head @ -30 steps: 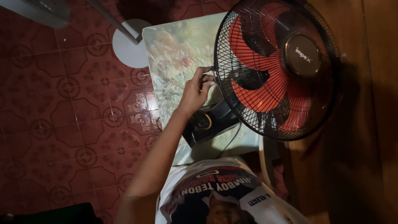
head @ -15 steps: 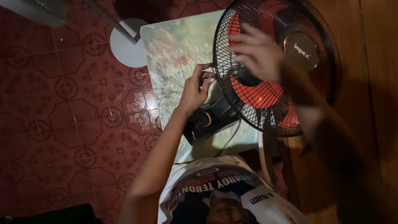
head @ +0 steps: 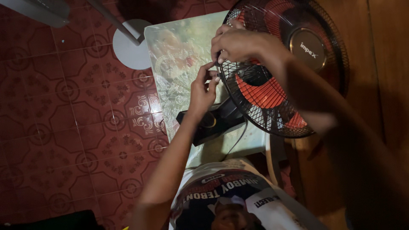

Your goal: The person uses a red screwdriver to loosen and remove screws from the front grille of a red electric fan. They then detach the grille and set it aside, exposing the fan blades and motor housing.

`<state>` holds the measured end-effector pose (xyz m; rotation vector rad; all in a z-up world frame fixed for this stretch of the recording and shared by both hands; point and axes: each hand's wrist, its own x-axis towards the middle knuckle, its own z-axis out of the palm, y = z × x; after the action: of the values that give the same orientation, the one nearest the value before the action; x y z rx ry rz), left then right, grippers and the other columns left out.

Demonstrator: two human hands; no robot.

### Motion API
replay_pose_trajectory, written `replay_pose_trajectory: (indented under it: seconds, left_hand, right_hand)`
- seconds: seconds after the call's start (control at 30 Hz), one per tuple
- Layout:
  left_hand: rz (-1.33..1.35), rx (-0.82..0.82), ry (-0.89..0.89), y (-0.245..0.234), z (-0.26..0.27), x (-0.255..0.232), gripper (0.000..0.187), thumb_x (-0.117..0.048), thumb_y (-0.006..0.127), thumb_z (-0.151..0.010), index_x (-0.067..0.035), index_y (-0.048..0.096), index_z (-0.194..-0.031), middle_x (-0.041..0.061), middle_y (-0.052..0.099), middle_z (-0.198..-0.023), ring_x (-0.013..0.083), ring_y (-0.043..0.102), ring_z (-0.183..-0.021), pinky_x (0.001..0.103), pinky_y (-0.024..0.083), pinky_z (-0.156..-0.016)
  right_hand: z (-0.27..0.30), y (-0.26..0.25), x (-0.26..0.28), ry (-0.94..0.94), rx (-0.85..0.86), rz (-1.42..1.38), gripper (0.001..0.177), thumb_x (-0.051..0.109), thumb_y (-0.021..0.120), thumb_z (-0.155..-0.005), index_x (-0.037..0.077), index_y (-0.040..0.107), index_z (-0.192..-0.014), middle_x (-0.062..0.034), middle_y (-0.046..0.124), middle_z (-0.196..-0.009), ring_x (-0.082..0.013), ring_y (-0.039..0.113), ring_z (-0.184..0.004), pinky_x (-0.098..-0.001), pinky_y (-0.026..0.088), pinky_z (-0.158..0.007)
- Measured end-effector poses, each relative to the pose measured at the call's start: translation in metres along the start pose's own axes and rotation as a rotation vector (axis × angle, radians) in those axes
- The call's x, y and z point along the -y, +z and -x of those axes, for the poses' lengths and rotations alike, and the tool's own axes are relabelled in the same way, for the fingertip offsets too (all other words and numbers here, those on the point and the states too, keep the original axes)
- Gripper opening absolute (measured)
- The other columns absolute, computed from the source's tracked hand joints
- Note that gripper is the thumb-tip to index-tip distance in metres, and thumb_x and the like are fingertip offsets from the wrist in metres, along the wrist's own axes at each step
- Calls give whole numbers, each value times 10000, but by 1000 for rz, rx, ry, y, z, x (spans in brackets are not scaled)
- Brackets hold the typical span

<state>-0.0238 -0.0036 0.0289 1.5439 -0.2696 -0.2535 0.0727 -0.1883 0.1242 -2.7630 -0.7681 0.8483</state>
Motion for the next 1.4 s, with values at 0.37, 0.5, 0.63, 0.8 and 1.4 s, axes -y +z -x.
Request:
replay_pose_trajectory:
  seconds: [0.37, 0.5, 0.63, 0.8, 1.4]
  left_hand:
    - [62, -290, -161, 32, 19, -12, 133, -92, 652, -1003, -5, 706, -1088, 51, 730, -876, 82, 652, -734, 235, 496, -607]
    - [3, -331, -102, 35, 21, -16, 141, -89, 663, -993, -6, 719, -1092, 64, 732, -915, 79, 663, -798, 235, 487, -602]
    - [-9, -334, -76, 34, 23, -17, 142, -86, 682, -990, 0, 727, -1094, 60, 728, -934, 78, 677, -834, 232, 495, -622]
    - [30, -339, -111, 35, 25, -16, 163, -78, 683, -986, 6, 720, -1121, 53, 739, -918, 89, 680, -812, 241, 528, -647]
    - [251, -94, 84, 4, 13, 3, 542, 104, 751, -902, 38, 538, -1396, 142, 628, -1348, 212, 667, -1173, 349, 623, -989]
  right_hand:
    - [-1, -4, -2, -55, 14, -43, 151, 281, 736, -868, 270, 807, -1001, 91, 715, -1125, -165, 476, -1267, -501, 174, -1168]
    - [-2, -5, -5, -89, 28, -50, 154, 293, 749, -852, 270, 816, -989, 77, 702, -1140, -179, 457, -1268, -487, 180, -1140]
    - [-2, -4, -6, -82, 41, -69, 147, 312, 740, -874, 269, 820, -990, 92, 711, -1134, -192, 452, -1268, -464, 204, -1141]
    - [-1, -3, -5, -93, 25, -56, 172, 366, 726, -884, 271, 811, -1000, 107, 714, -1114, -154, 460, -1265, -468, 192, -1126]
    - [3, 9, -5, -79, -68, -93, 205, 347, 768, -835, 222, 825, -987, 31, 695, -1136, -220, 460, -1252, -455, 201, -1129]
